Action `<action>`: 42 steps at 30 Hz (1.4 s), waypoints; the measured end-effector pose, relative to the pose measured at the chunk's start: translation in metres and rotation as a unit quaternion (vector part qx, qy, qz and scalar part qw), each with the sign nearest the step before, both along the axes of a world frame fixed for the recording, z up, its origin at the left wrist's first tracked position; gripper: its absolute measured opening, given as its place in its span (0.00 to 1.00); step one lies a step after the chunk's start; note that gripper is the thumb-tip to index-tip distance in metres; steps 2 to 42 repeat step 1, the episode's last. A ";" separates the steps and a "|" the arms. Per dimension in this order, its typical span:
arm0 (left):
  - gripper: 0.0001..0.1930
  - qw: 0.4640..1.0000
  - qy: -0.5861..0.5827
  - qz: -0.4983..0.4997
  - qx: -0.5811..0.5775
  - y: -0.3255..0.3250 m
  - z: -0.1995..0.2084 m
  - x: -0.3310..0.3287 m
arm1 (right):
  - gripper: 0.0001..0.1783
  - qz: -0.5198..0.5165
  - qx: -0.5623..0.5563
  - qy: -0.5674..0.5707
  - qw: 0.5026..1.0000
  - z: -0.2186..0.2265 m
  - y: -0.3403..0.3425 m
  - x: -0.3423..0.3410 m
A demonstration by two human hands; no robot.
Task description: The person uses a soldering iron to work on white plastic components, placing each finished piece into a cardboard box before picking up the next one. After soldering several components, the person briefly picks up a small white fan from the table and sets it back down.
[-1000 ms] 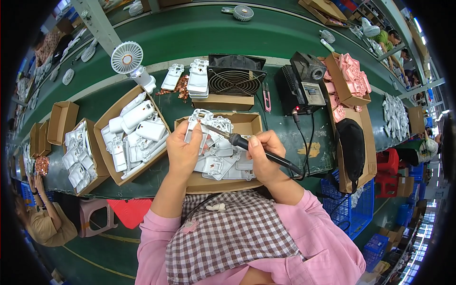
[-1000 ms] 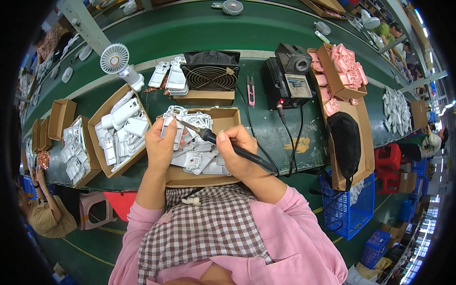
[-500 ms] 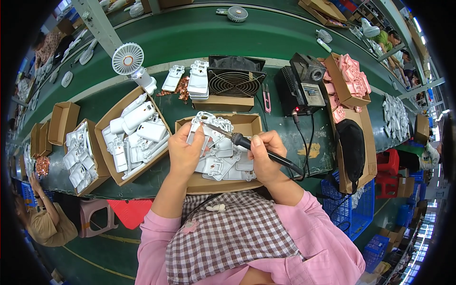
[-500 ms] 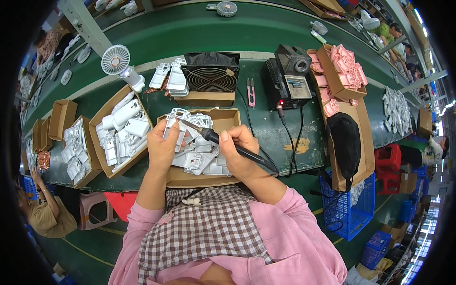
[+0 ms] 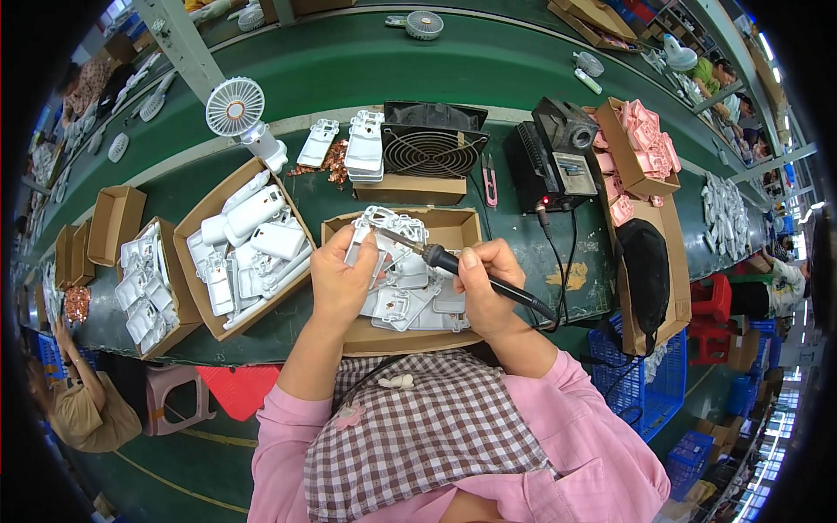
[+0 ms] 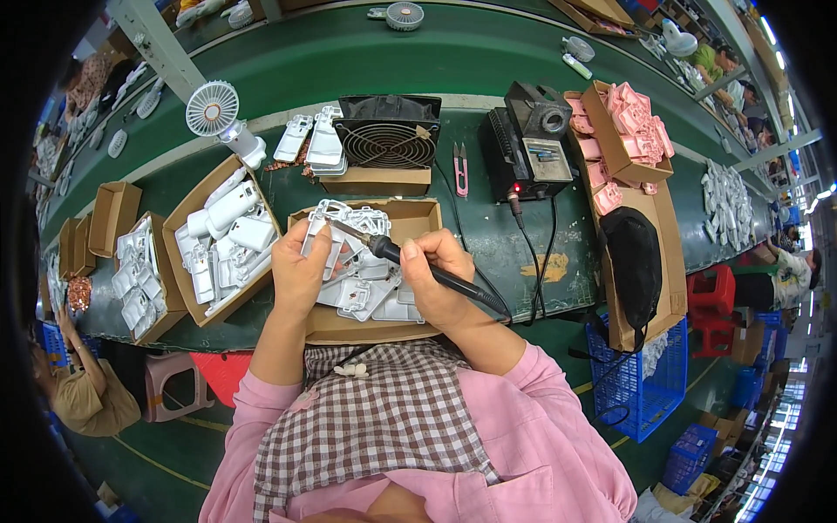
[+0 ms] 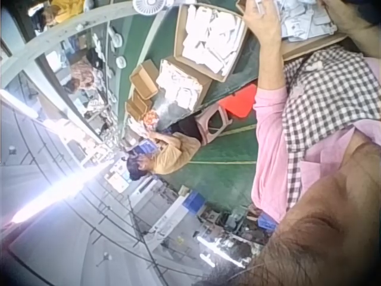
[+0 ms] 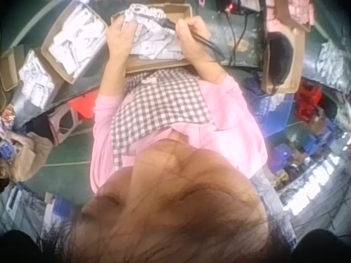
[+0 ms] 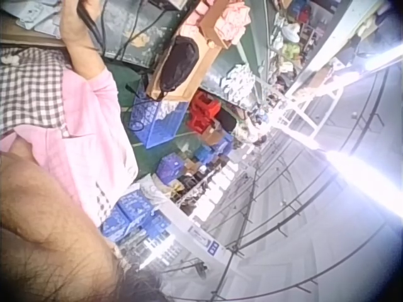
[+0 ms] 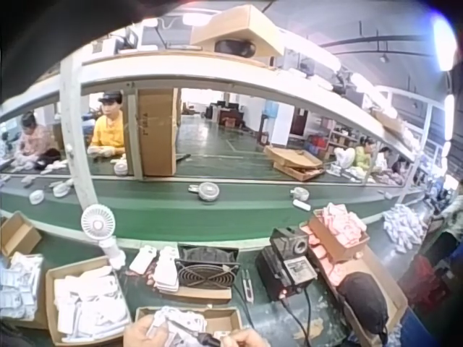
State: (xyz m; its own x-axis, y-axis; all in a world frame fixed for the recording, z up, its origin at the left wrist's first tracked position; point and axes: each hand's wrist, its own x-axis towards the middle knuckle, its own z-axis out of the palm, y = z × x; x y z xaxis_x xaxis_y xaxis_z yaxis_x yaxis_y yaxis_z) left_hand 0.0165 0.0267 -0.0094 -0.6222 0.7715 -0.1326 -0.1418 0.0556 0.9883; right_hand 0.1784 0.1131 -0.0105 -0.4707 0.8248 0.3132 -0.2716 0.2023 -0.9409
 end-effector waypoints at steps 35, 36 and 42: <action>0.07 1.000 0.006 -0.002 -0.012 0.000 0.001 0.000 | 0.08 0.000 -0.001 0.001 1.000 0.001 0.000 0.000; 0.07 1.000 0.006 -0.002 -0.012 0.000 0.001 0.000 | 0.08 0.000 -0.001 0.001 1.000 0.001 0.000 0.000; 0.07 1.000 0.006 -0.002 -0.012 0.000 0.001 0.000 | 0.08 0.000 -0.001 0.001 1.000 0.001 0.000 0.000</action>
